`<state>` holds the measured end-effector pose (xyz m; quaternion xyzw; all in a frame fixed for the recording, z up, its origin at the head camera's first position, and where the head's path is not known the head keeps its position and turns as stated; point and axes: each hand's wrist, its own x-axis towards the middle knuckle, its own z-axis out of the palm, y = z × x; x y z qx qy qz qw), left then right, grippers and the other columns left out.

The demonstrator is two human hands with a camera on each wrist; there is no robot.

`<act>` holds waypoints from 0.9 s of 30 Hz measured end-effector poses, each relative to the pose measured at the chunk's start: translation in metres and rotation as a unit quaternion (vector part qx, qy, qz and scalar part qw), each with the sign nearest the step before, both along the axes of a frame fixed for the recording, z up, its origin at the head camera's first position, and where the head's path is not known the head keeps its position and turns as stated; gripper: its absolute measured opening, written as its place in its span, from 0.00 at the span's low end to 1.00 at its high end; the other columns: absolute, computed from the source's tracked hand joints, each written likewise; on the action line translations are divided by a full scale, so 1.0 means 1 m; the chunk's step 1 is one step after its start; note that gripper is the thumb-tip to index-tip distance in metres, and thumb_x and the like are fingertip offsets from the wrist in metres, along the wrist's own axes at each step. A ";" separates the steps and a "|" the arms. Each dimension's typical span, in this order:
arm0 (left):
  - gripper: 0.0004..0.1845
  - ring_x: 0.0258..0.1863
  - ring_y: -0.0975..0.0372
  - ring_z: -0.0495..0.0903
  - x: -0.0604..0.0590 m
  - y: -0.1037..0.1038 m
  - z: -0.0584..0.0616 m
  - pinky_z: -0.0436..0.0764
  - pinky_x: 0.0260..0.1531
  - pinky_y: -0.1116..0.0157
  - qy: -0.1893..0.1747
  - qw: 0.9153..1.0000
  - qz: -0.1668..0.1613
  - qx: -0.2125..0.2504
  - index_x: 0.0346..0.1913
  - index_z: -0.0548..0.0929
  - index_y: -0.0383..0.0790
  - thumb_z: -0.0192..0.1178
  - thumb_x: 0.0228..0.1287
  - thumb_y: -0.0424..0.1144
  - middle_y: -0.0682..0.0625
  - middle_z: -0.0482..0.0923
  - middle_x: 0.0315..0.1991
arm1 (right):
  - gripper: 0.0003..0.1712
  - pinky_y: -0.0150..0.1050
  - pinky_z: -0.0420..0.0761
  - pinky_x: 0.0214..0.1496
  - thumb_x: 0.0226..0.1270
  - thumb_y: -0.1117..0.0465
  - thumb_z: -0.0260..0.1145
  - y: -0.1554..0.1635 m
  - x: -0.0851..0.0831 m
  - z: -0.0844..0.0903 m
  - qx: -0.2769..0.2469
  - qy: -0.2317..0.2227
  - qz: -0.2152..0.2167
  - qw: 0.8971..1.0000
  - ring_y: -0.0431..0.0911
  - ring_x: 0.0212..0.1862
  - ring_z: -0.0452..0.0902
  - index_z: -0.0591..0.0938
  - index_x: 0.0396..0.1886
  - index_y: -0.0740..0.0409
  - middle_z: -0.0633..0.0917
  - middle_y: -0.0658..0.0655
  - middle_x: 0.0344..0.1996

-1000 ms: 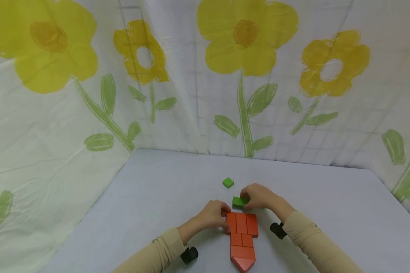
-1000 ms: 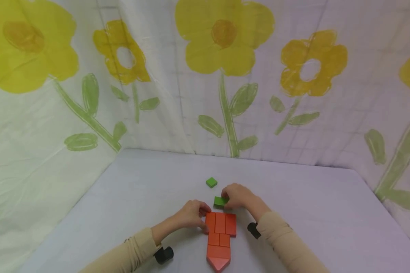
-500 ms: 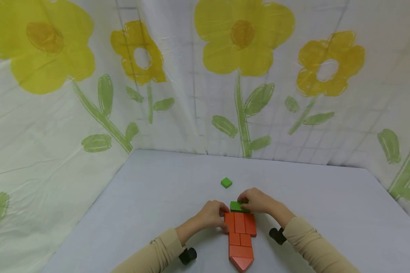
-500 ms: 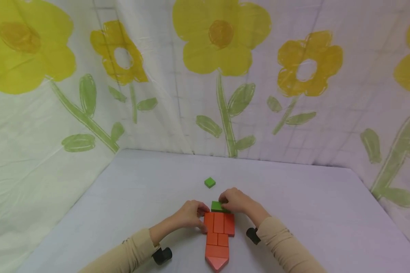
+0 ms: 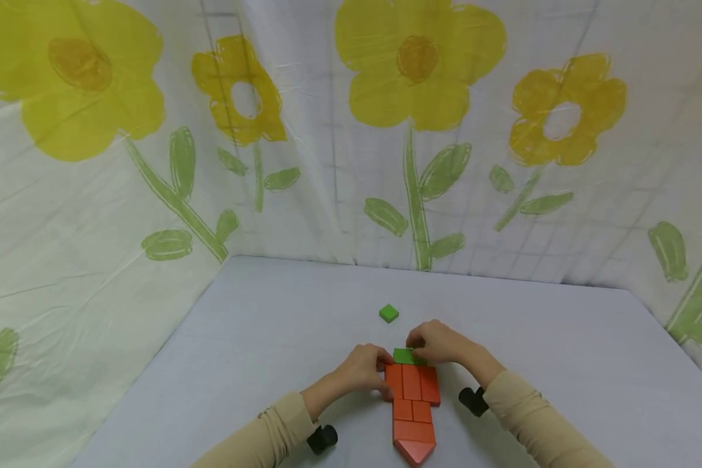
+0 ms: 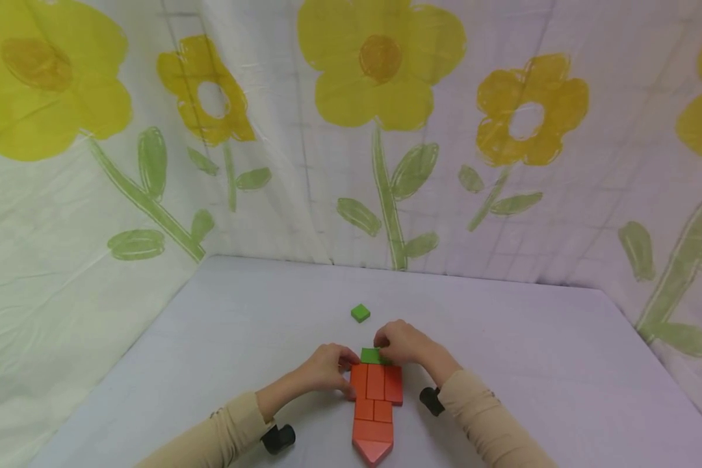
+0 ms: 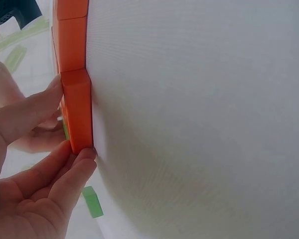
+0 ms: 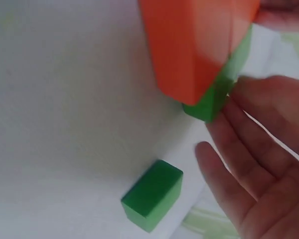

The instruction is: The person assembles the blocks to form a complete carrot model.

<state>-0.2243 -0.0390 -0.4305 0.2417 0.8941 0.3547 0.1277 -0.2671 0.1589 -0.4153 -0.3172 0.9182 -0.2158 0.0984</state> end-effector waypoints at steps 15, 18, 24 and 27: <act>0.24 0.31 0.64 0.75 0.000 0.001 -0.001 0.73 0.30 0.72 0.009 1.000 -0.003 0.002 0.39 0.80 0.33 0.74 0.32 0.35 0.50 0.79 0.32 | 0.26 0.47 0.59 0.59 0.58 0.79 0.46 -0.032 -0.037 0.003 0.087 0.084 -0.019 0.992 0.54 0.60 0.61 0.70 0.57 0.62 0.70 0.61 0.57; 0.24 0.30 0.65 0.76 0.001 0.001 -0.001 0.73 0.30 0.73 0.008 1.000 -0.003 0.004 0.39 0.81 0.32 0.74 0.32 0.35 0.49 0.79 0.32 | 0.29 0.47 0.57 0.60 0.57 0.82 0.45 -0.038 -0.042 0.003 0.109 0.080 -0.018 0.991 0.54 0.61 0.58 0.69 0.58 0.62 0.68 0.61 0.58; 0.24 0.31 0.64 0.76 0.002 0.001 0.001 0.73 0.30 0.72 0.004 1.000 -0.003 0.005 0.39 0.80 0.32 0.74 0.32 0.34 0.49 0.80 0.32 | 0.23 0.44 0.64 0.56 0.57 0.80 0.50 -0.041 -0.044 -0.002 0.115 0.094 -0.041 0.988 0.53 0.54 0.67 0.76 0.51 0.61 0.76 0.60 0.49; 0.24 0.31 0.64 0.76 0.002 0.000 0.003 0.73 0.30 0.72 0.004 1.000 -0.001 0.005 0.39 0.80 0.32 0.74 0.32 0.34 0.49 0.80 0.32 | 0.19 0.44 0.67 0.52 0.56 0.78 0.53 -0.041 -0.042 -0.002 0.090 0.101 -0.042 0.990 0.52 0.49 0.71 0.79 0.44 0.61 0.79 0.58 0.42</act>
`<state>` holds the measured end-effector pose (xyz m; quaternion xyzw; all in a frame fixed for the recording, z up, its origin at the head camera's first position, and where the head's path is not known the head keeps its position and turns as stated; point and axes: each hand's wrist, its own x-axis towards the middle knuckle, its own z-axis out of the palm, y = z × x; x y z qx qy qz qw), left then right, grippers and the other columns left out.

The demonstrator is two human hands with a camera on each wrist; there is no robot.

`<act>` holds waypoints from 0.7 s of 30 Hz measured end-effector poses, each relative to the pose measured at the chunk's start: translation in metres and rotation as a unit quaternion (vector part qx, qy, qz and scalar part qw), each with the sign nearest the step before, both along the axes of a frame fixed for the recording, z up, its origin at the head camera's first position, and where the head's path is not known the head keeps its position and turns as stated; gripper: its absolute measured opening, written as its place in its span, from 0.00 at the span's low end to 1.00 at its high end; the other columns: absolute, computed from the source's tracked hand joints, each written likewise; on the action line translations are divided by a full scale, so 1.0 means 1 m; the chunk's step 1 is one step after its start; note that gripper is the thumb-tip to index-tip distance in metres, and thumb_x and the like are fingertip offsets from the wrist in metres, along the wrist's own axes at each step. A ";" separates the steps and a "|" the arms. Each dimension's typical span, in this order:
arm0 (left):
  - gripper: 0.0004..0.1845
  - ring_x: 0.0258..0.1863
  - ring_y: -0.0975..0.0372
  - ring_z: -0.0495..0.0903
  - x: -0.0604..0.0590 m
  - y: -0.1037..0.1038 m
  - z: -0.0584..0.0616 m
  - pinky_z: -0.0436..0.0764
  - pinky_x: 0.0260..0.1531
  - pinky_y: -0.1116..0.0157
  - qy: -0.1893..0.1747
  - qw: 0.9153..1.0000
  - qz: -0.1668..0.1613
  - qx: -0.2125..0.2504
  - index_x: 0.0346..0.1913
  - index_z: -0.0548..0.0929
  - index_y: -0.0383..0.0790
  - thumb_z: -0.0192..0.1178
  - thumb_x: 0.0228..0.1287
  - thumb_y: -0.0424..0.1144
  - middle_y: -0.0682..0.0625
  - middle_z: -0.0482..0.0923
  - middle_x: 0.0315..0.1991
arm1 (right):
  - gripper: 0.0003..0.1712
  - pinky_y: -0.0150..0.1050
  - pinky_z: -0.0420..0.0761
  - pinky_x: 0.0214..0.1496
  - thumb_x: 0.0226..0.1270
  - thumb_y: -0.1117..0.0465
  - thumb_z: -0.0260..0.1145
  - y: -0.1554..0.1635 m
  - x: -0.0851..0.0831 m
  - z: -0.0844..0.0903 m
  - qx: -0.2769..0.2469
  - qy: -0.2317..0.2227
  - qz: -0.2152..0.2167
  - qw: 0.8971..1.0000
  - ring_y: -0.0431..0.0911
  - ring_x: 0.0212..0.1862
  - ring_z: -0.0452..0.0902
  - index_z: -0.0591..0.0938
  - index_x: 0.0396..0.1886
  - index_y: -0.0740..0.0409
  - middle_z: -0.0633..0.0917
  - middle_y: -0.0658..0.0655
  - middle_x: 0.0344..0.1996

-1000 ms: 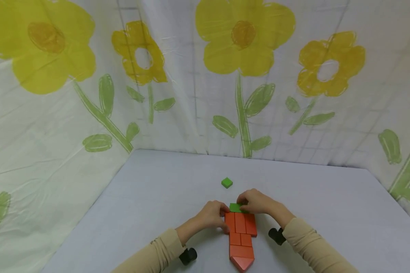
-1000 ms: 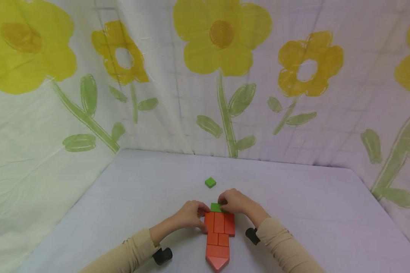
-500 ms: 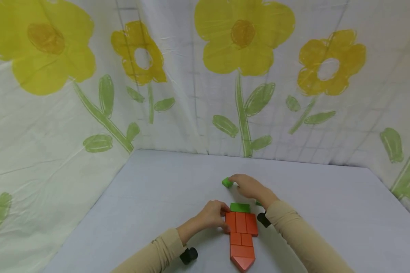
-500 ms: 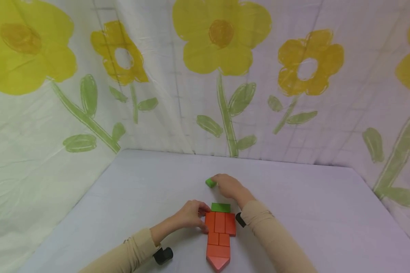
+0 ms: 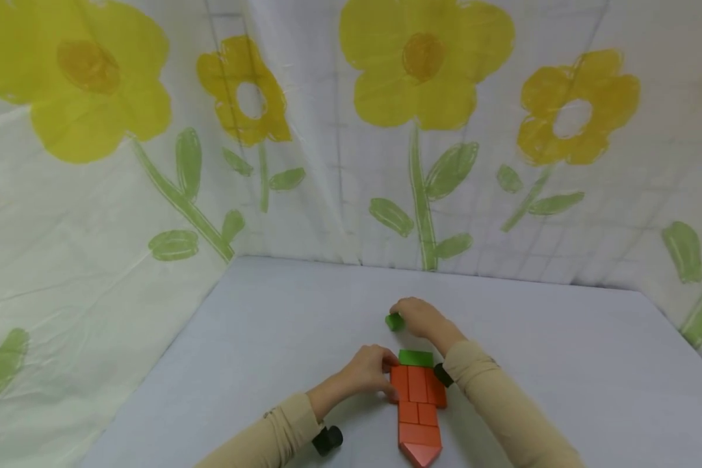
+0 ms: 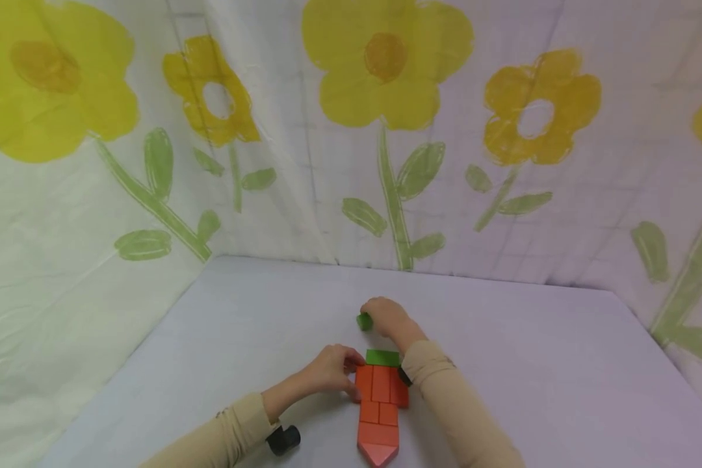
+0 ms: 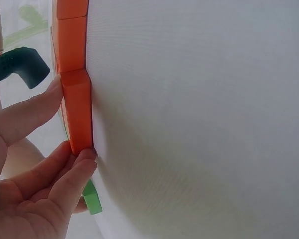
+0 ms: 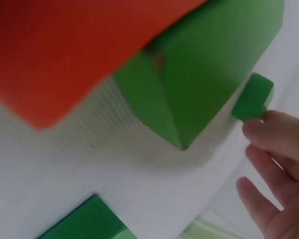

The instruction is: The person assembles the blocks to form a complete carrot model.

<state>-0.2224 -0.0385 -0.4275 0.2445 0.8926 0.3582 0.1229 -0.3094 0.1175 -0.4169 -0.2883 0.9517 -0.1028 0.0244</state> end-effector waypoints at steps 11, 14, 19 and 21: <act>0.24 0.30 0.65 0.74 0.000 0.000 0.003 0.73 0.29 0.72 -0.005 1.000 -0.002 0.007 0.39 0.80 0.32 0.74 0.32 0.34 0.50 0.78 0.30 | 0.17 0.39 0.73 0.41 0.43 0.75 0.62 0.009 0.010 0.004 -0.049 -0.056 0.066 0.995 0.45 0.38 0.73 0.81 0.36 0.62 0.79 0.53 0.34; 0.23 0.30 0.65 0.74 0.000 0.000 0.002 0.73 0.29 0.72 -0.003 1.000 -0.003 0.004 0.39 0.80 0.31 0.73 0.33 0.33 0.50 0.78 0.30 | 0.16 0.38 0.73 0.39 0.43 0.74 0.61 0.012 0.012 0.004 -0.056 -0.062 0.091 0.992 0.44 0.37 0.73 0.82 0.36 0.60 0.79 0.52 0.33; 0.24 0.29 0.65 0.74 0.000 0.000 0.002 0.73 0.29 0.72 -0.005 1.000 -0.001 0.000 0.39 0.80 0.31 0.74 0.32 0.34 0.50 0.78 0.30 | 0.15 0.37 0.74 0.39 0.45 0.73 0.61 0.013 0.015 0.003 -0.061 -0.074 0.108 0.990 0.43 0.36 0.73 0.82 0.35 0.59 0.80 0.51 0.32; 0.25 0.29 0.65 0.74 0.000 0.000 0.001 0.73 0.29 0.72 -0.007 1.000 0.000 -0.001 0.40 0.80 0.32 0.74 0.32 0.34 0.50 0.77 0.30 | 0.15 0.37 0.73 0.39 0.45 0.73 0.61 0.014 0.016 0.002 -0.061 -0.075 0.107 0.990 0.42 0.36 0.73 0.82 0.35 0.59 0.80 0.50 0.33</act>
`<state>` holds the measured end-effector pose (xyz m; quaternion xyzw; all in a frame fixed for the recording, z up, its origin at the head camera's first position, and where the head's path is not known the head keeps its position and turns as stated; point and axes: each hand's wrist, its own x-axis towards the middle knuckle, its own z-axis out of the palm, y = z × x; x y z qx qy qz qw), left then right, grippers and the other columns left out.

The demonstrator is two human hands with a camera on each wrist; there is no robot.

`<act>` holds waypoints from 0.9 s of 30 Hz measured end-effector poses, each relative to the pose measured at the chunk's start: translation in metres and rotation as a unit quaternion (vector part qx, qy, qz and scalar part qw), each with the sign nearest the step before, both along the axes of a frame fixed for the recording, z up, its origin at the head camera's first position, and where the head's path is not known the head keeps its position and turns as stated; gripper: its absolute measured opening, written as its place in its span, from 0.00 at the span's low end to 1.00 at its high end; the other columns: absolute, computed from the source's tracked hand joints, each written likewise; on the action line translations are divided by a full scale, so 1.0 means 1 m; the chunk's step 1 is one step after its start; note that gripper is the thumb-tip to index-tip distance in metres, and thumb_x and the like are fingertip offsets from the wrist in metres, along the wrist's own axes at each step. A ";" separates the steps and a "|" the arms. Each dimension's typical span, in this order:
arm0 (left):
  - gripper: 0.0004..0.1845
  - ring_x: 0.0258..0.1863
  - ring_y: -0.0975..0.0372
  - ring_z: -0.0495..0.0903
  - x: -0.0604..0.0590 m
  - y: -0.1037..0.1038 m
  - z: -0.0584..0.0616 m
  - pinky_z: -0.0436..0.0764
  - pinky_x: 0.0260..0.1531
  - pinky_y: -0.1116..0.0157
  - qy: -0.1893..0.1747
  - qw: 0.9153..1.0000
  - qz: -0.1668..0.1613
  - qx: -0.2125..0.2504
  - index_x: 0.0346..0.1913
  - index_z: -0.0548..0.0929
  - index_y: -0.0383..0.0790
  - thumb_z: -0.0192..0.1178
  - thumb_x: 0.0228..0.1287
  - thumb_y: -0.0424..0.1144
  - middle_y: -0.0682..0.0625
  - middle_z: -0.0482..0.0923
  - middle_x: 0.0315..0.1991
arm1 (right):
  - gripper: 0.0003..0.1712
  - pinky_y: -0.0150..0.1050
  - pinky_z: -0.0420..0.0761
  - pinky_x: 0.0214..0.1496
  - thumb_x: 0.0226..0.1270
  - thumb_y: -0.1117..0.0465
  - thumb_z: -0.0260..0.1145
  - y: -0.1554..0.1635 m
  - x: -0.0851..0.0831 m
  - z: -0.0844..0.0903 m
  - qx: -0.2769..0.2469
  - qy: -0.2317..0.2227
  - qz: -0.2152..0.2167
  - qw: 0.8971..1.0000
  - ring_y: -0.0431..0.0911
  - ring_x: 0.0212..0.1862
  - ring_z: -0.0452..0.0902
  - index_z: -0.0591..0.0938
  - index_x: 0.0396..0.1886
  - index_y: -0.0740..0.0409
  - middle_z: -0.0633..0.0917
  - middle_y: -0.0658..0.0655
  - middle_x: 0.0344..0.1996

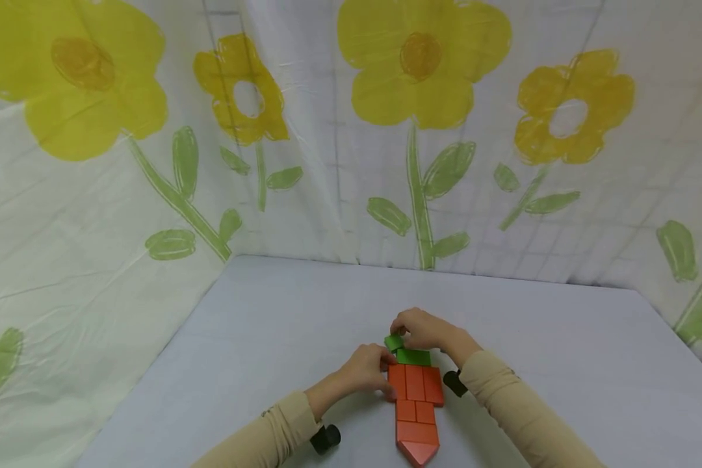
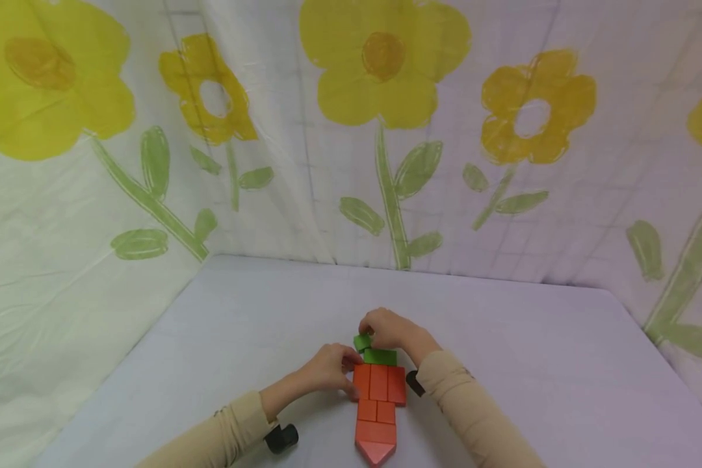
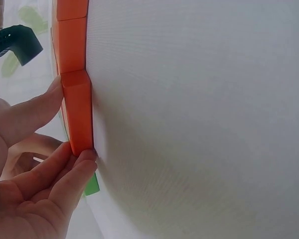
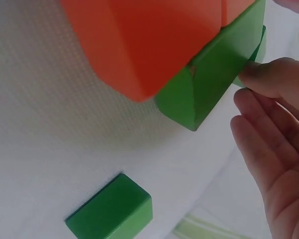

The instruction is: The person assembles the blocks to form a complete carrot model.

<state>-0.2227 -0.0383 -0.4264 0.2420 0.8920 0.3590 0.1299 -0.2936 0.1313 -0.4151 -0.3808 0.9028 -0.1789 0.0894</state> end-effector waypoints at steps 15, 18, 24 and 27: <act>0.25 0.31 0.65 0.74 0.001 0.004 -0.001 0.73 0.30 0.72 0.008 1.000 0.003 -0.012 0.40 0.80 0.33 0.74 0.32 0.35 0.50 0.78 0.32 | 0.12 0.47 0.72 0.43 0.50 0.71 0.61 0.047 0.016 0.012 0.003 0.000 -0.090 0.996 0.55 0.42 0.73 0.80 0.37 0.64 0.78 0.58 0.37; 0.25 0.31 0.64 0.75 0.000 0.003 -0.002 0.73 0.30 0.72 0.009 1.000 0.005 -0.012 0.41 0.80 0.33 0.74 0.32 0.35 0.50 0.78 0.32 | 0.14 0.46 0.73 0.42 0.48 0.70 0.64 0.062 0.022 0.012 0.014 -0.025 -0.114 0.993 0.54 0.41 0.73 0.79 0.38 0.65 0.79 0.58 0.37; 0.26 0.31 0.65 0.74 0.000 0.002 -0.004 0.73 0.30 0.72 0.014 1.000 0.004 -0.010 0.40 0.80 0.33 0.74 0.31 0.34 0.51 0.78 0.32 | 0.21 0.46 0.73 0.40 0.43 0.71 0.67 0.081 0.030 0.010 -0.003 -0.072 -0.144 0.987 0.55 0.41 0.73 0.76 0.41 0.64 0.78 0.59 0.36; 0.26 0.31 0.65 0.74 0.000 0.001 -0.004 0.73 0.30 0.72 0.017 1.000 0.002 -0.010 0.40 0.80 0.33 0.74 0.31 0.35 0.51 0.78 0.31 | 0.17 0.44 0.73 0.34 0.47 0.66 0.66 0.083 0.032 0.009 0.007 -0.057 -0.195 0.979 0.52 0.36 0.73 0.75 0.40 0.64 0.78 0.58 0.33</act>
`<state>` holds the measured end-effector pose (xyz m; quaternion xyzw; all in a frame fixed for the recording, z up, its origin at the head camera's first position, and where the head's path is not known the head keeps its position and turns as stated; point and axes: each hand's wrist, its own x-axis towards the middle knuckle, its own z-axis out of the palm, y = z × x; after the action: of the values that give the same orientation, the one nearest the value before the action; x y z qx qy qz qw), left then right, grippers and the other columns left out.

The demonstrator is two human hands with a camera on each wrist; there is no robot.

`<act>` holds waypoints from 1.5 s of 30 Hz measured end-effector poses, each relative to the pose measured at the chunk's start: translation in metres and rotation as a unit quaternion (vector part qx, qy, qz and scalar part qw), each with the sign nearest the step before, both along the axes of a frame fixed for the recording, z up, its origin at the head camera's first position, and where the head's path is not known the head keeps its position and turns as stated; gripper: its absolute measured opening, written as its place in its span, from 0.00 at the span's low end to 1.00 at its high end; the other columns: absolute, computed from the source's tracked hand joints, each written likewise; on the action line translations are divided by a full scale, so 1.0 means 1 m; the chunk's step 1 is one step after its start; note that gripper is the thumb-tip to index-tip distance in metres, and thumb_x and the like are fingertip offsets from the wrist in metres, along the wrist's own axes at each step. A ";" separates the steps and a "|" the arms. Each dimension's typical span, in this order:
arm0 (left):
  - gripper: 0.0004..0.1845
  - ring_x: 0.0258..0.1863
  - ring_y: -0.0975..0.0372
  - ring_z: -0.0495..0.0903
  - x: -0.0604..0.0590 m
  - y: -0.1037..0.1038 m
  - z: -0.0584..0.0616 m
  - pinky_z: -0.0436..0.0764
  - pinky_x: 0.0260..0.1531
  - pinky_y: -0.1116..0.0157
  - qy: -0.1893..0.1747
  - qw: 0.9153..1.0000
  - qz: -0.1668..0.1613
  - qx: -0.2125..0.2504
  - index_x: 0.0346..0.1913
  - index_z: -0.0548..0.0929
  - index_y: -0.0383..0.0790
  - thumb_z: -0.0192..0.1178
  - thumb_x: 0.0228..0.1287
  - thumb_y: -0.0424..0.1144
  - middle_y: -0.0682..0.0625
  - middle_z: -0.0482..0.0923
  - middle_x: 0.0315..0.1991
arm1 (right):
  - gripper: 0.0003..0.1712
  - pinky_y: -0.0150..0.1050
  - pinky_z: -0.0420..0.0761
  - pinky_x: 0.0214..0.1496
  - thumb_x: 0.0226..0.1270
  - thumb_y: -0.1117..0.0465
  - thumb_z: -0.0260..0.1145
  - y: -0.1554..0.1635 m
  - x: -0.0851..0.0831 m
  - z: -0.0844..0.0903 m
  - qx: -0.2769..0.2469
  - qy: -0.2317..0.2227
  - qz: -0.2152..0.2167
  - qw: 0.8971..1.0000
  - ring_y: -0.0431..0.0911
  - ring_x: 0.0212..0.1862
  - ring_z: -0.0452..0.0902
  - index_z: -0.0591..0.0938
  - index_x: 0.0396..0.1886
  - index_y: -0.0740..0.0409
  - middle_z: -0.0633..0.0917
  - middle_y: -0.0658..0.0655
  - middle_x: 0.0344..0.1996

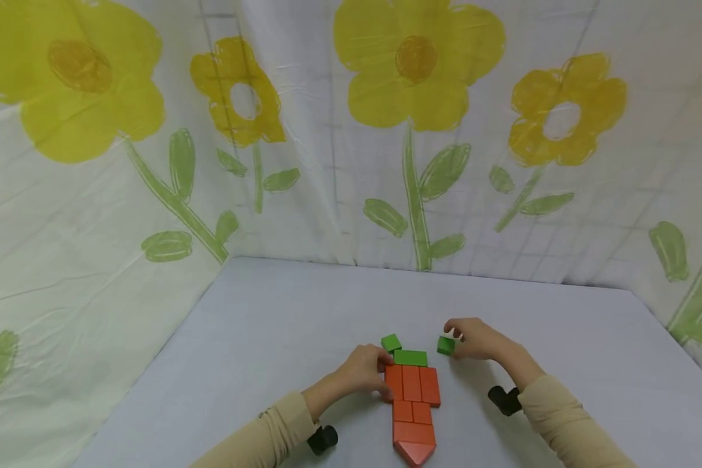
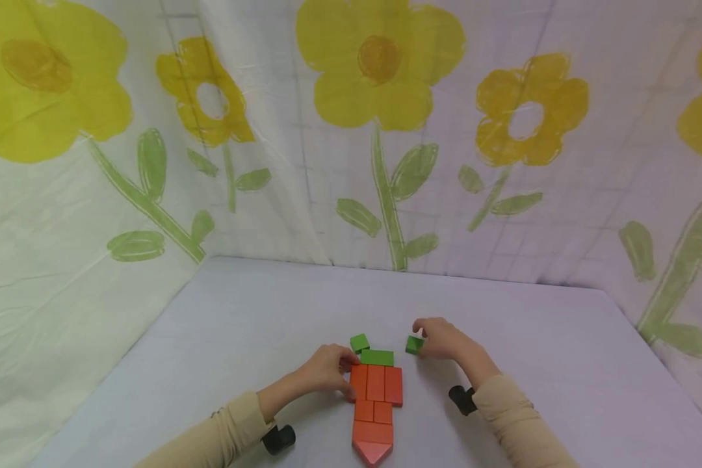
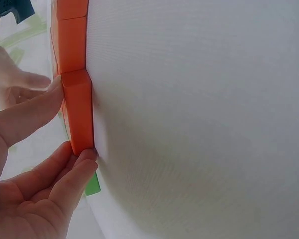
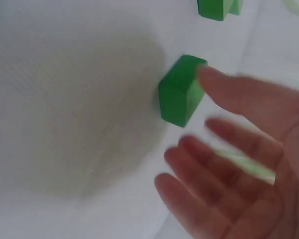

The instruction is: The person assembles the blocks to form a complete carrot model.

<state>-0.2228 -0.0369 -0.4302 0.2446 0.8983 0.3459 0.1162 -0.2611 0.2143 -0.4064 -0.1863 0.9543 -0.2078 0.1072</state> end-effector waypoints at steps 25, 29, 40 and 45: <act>0.26 0.30 0.65 0.73 0.001 0.000 0.000 0.72 0.29 0.73 0.006 1.000 -0.002 -0.006 0.40 0.80 0.32 0.74 0.31 0.35 0.51 0.77 0.30 | 0.15 0.35 0.72 0.25 0.43 0.59 0.69 -0.021 0.002 -0.020 -0.037 0.071 -0.084 0.993 0.42 0.25 0.72 0.78 0.30 0.62 0.79 0.54 0.24; 0.26 0.29 0.65 0.73 0.001 0.000 0.001 0.71 0.28 0.73 0.009 1.000 -0.005 -0.010 0.40 0.80 0.33 0.74 0.31 0.36 0.52 0.77 0.29 | 0.14 0.35 0.73 0.27 0.43 0.60 0.70 -0.024 0.002 -0.022 -0.058 0.084 -0.062 0.993 0.41 0.26 0.72 0.79 0.31 0.62 0.79 0.53 0.24; 0.26 0.29 0.65 0.73 0.000 0.000 0.000 0.71 0.28 0.73 0.011 1.000 -0.004 -0.010 0.40 0.80 0.33 0.74 0.31 0.36 0.52 0.77 0.29 | 0.13 0.36 0.74 0.29 0.47 0.62 0.68 -0.030 0.002 -0.025 -0.062 0.080 -0.030 0.994 0.41 0.29 0.73 0.80 0.34 0.63 0.80 0.52 0.26; 0.26 0.29 0.65 0.73 0.001 0.000 0.001 0.71 0.28 0.73 0.011 1.000 -0.004 -0.009 0.40 0.80 0.32 0.74 0.31 0.35 0.52 0.77 0.30 | 0.13 0.34 0.73 0.27 0.49 0.63 0.67 -0.030 0.003 -0.025 -0.055 0.079 -0.017 0.995 0.41 0.28 0.73 0.80 0.35 0.64 0.80 0.52 0.25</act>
<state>-0.2221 -0.0365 -0.4287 0.2515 0.9014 0.3348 0.1098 -0.2579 0.1847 -0.4315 -0.1913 0.9500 -0.2464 0.0171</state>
